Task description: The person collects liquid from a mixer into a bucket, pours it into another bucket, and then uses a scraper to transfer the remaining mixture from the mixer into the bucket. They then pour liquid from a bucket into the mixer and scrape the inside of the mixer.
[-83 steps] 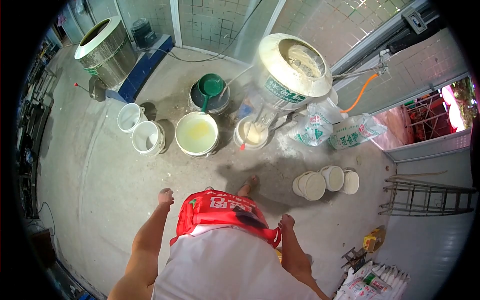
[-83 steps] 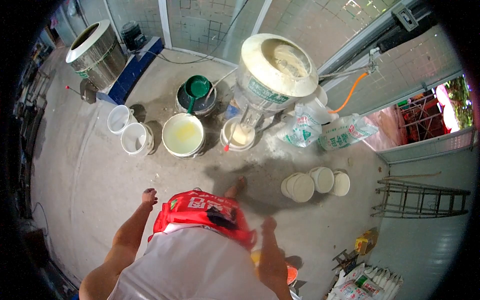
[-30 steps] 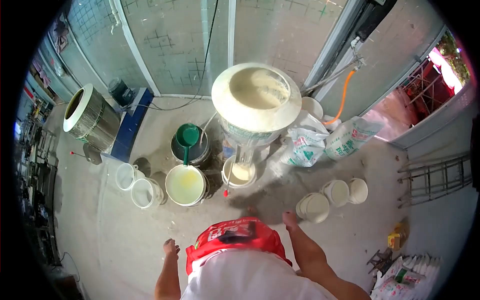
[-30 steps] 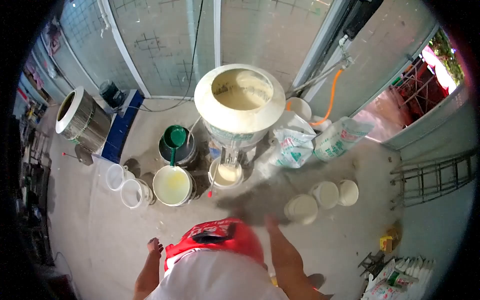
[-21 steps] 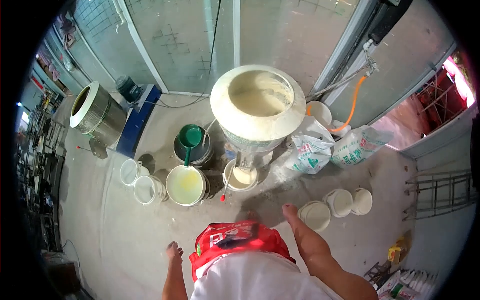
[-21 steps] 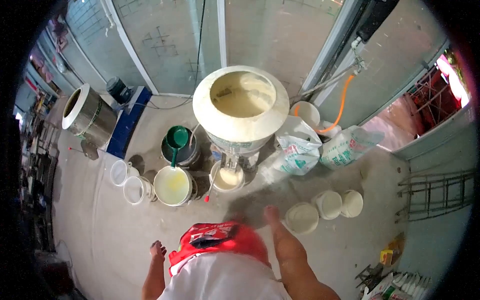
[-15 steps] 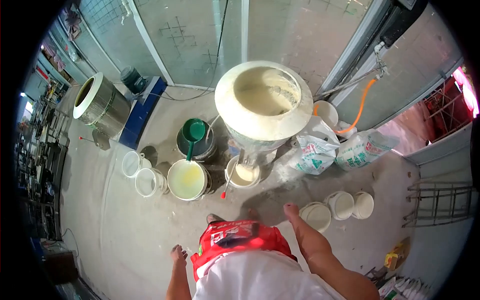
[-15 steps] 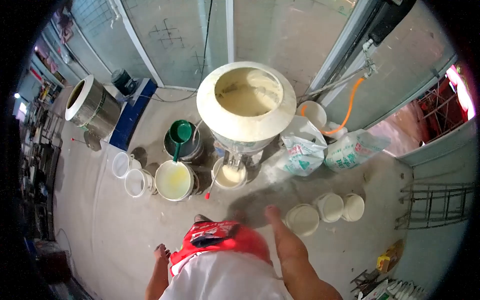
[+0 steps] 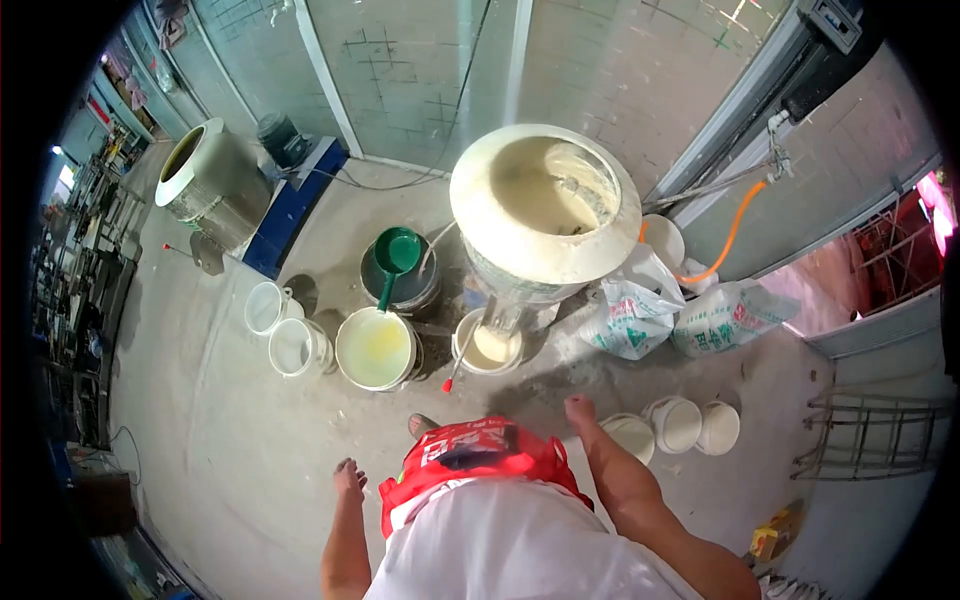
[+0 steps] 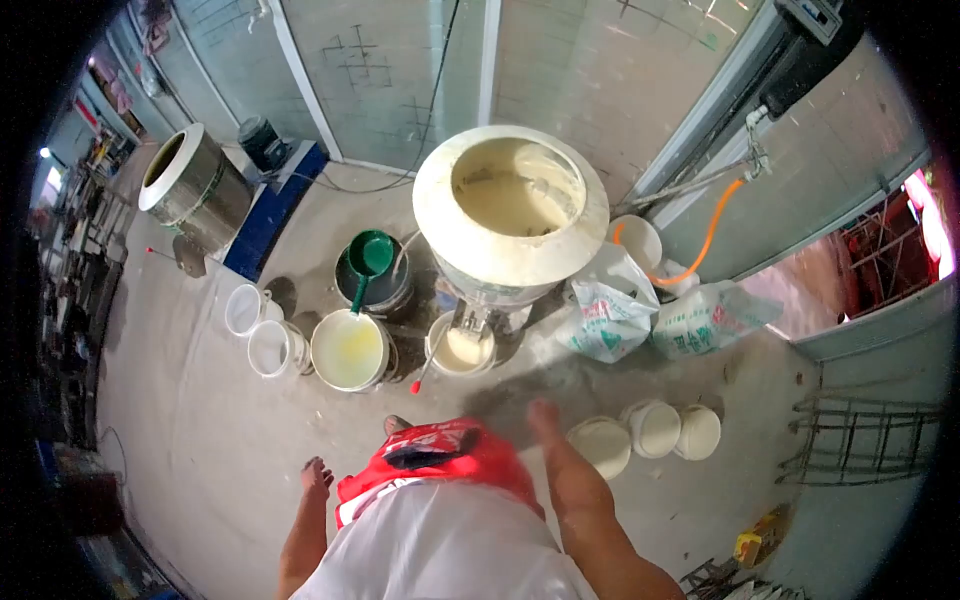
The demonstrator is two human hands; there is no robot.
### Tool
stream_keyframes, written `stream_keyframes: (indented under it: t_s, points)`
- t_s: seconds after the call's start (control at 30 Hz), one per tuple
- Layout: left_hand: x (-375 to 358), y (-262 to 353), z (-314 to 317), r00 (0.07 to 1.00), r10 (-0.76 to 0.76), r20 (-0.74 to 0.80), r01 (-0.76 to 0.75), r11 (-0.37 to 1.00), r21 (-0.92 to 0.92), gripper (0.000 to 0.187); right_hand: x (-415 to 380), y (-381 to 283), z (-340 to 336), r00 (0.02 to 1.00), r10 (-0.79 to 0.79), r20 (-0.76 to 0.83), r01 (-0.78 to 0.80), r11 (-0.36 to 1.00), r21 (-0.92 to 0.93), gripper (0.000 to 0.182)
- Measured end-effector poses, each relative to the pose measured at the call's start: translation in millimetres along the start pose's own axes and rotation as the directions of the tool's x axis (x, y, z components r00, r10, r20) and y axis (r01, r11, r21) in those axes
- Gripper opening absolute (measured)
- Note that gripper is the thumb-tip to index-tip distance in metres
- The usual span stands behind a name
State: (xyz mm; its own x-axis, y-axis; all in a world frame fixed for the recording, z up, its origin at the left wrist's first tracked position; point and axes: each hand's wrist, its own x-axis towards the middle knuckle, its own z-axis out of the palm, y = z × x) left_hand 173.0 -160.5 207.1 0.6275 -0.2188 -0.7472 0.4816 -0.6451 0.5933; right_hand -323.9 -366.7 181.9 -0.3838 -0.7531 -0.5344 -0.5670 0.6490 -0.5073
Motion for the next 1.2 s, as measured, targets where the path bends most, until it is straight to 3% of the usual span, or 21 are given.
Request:
stream_keyframes:
  t_s: [0.03, 0.13, 0.43, 0.63, 0.73, 0.83, 0.93, 1.03, 1.13, 1.2]
  points:
    - [0.6, 2.9, 3.4, 1.000, 0.002, 0.009, -0.002, 1.000, -0.012, 0.029, -5.1, -8.7, -5.2, 0.998, 0.063, 0.004, -0.063, 0.997, 0.050, 0.020]
    - [3.4, 2.9, 7.9, 1.000, 0.005, 0.030, -0.004, 0.999, -0.044, 0.029, -3.5, -8.9, -10.2, 0.998, 0.048, 0.033, -0.049, 0.998, 0.026, 0.021]
    - [-3.0, -42.0, -9.6, 0.997, -0.075, -0.023, 0.074, 0.997, -0.022, 0.026, 41.0, 62.0, 19.9, 0.996, -0.091, -0.011, 0.088, 0.984, -0.158, 0.020]
    - [-10.6, -64.7, -22.0, 0.991, -0.111, -0.081, 0.106, 0.992, -0.071, 0.025, 54.1, 85.2, 27.4, 0.995, -0.077, 0.069, 0.081, 0.995, -0.052, 0.023]
    - [-16.1, -65.3, -21.3, 0.991, -0.107, -0.080, 0.098, 0.989, -0.110, 0.024, 53.1, 80.8, 23.3, 0.982, -0.176, 0.067, 0.186, 0.966, -0.178, 0.024]
    - [-25.2, -60.3, -16.0, 0.991, -0.101, -0.088, 0.091, 0.989, -0.112, 0.024, 67.0, 84.6, 29.2, 0.984, -0.153, 0.093, 0.170, 0.960, -0.222, 0.024]
    - [-28.6, -59.0, -12.1, 0.991, -0.100, -0.087, 0.091, 0.990, -0.104, 0.027, 65.5, 80.0, 25.9, 0.964, -0.254, 0.082, 0.262, 0.959, -0.107, 0.025]
    - [-24.1, -66.4, -12.3, 0.993, -0.097, -0.074, 0.088, 0.989, -0.116, 0.030, 46.8, 51.2, 10.4, 0.980, -0.130, 0.152, 0.141, 0.988, -0.061, 0.025]
    - [-24.6, -67.6, -10.4, 0.993, -0.093, -0.075, 0.085, 0.991, -0.103, 0.031, 64.0, 67.4, 21.7, 0.980, -0.168, 0.103, 0.179, 0.977, -0.116, 0.024]
    - [-26.7, -65.3, -9.2, 0.993, -0.092, -0.077, 0.084, 0.992, -0.098, 0.032, 73.1, 76.5, 27.3, 0.988, -0.107, 0.113, 0.118, 0.988, -0.094, 0.022]
